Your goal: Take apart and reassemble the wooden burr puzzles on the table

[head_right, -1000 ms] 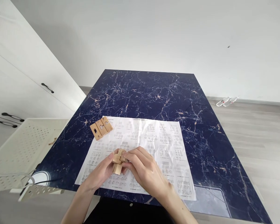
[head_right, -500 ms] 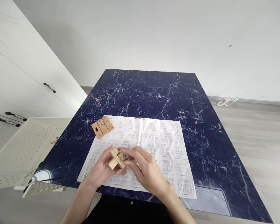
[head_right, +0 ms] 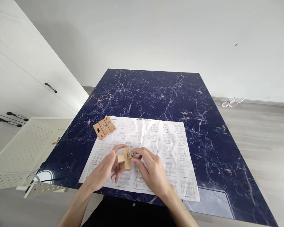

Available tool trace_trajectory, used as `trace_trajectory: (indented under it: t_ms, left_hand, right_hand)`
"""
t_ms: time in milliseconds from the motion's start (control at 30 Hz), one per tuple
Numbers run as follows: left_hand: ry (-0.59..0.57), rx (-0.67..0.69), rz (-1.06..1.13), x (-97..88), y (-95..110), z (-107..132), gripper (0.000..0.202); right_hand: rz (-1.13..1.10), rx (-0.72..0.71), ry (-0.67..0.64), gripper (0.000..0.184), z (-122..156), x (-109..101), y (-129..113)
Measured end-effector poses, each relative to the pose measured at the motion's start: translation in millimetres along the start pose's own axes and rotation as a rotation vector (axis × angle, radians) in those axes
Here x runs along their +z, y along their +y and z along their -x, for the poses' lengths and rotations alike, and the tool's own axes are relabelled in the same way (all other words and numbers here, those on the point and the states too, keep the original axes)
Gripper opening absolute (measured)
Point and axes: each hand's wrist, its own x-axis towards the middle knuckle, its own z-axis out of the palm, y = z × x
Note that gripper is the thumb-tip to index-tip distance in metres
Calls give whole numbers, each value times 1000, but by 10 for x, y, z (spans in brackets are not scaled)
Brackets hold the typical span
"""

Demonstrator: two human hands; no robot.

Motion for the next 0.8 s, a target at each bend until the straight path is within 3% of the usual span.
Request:
trace_trajectory:
  t_ms: [67,167,333,633,800]
  left_hand:
    - [143,83,-248,7,8,26,83]
    - [134,156,-402,43,4,15,81]
    - [119,177,-354,117,-25,-32,54]
    - [107,175,-310,84,-17,-11,42]
    - [132,195,-282,89,-23,-12,48]
  right_hand:
    - [17,22,12,17,32,6,16]
    - [10,56,2,19,77,14,12]
    - [-31,151,-52,19,121,-18,-35]
    - [-65,138,-51,20,156,0,-53]
    - [-139,199,-62,18,118,-37,-97]
